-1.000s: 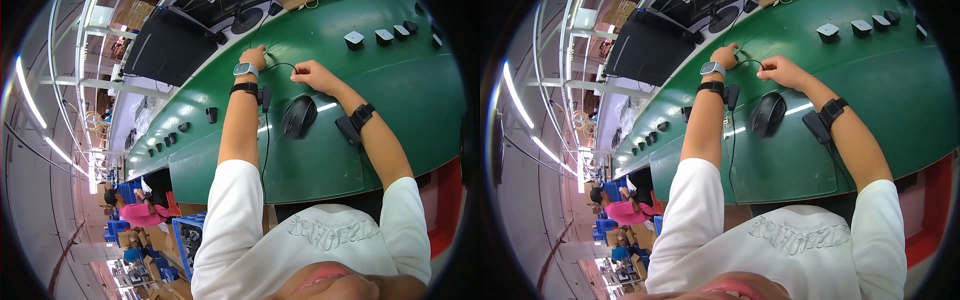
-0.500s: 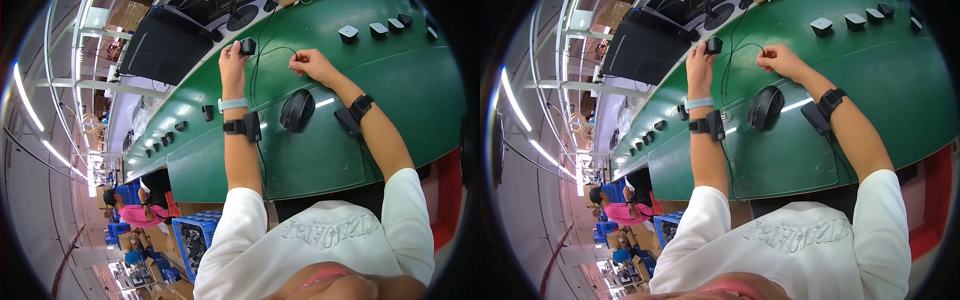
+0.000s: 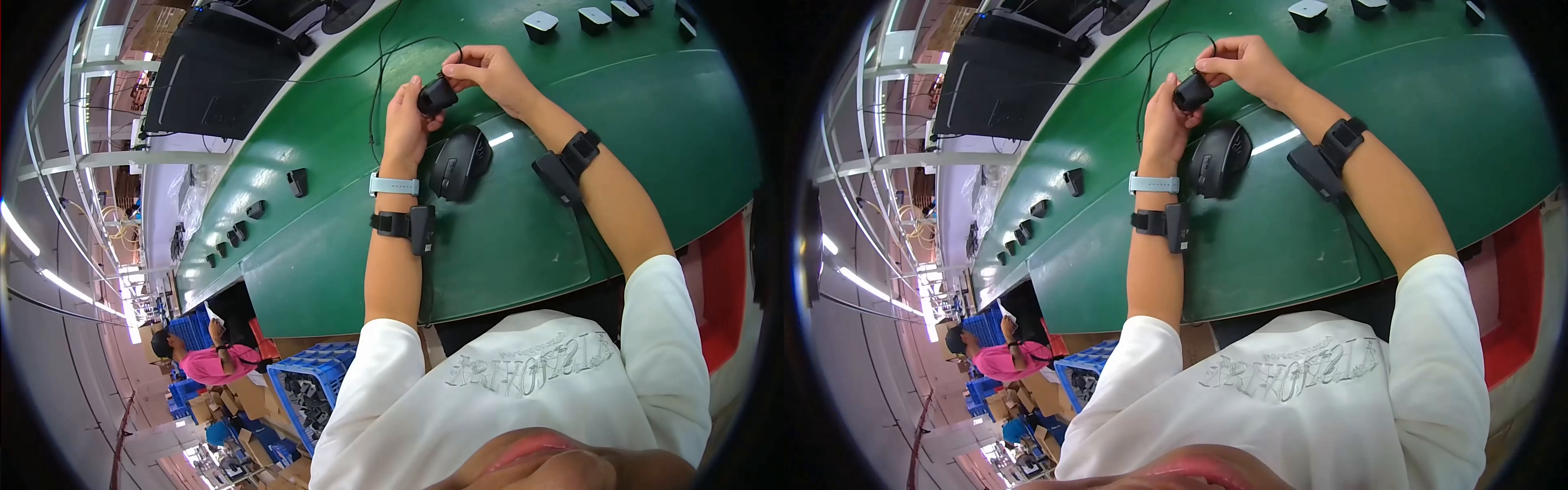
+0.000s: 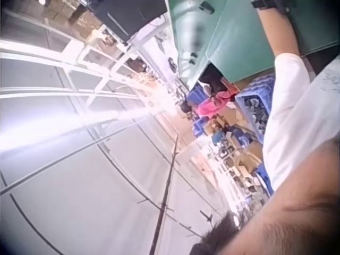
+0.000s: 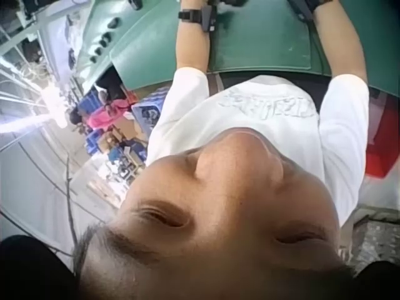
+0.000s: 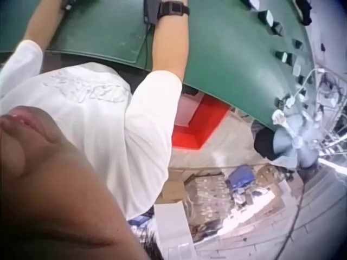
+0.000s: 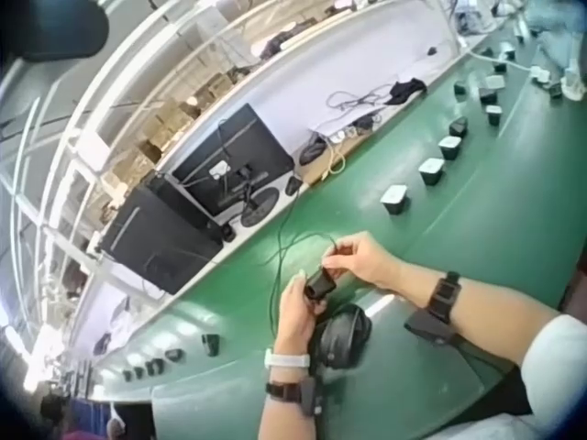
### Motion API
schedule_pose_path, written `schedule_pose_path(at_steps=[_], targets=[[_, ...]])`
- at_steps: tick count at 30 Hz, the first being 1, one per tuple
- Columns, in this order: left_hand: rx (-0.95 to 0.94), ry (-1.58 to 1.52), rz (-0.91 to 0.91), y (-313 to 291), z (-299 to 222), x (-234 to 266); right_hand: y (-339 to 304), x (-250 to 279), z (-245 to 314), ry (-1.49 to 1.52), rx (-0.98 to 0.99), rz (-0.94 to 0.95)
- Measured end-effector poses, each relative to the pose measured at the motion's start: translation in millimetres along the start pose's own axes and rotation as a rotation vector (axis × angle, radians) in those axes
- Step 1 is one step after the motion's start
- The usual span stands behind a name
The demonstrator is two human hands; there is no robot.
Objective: The person tests a charging dock by plugging in a cable, placing a mouse onto the dock, and observing the light before setting them aside.
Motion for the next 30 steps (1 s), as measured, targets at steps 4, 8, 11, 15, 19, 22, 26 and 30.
schedule_pose_path(at_steps=[4, 8, 11, 15, 19, 22, 26, 30], targets=[[-0.051, -0.002, -0.095, 0, -3, 7, 0, 1, 2, -0.039, -0.012, -0.002], [-0.084, 0.004, -0.106, -1, -7, 7, 0, -2, 1, -0.147, 0.022, 0.007], [-0.105, 0.006, -0.113, -2, -8, 11, 0, -5, 2, -0.176, 0.029, 0.0], [-0.104, 0.034, -0.128, -1, -6, 15, 0, -8, 3, -0.166, 0.036, 0.022], [-0.162, 0.183, -0.165, -3, -7, 12, 1, -8, 3, -0.268, 0.044, 0.039], [-0.175, 0.138, -0.175, -7, -9, 4, -1, -6, 1, -0.251, 0.035, 0.047], [-0.095, 0.244, -0.084, -4, -10, 4, -1, -5, 3, -0.217, 0.03, -0.007], [-0.035, 0.368, 0.036, -4, -9, 0, 0, -2, -4, -0.183, -0.023, -0.111]])
Point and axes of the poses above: each hand's wrist, its own y-axis towards the middle knuckle, its own x-axis out of the back of the hand, z = x × y, the point moved 6 cm from there along y, towards the middle knuckle, and after that the axes turned 2 degrees about -z, right-handed, at the moved point
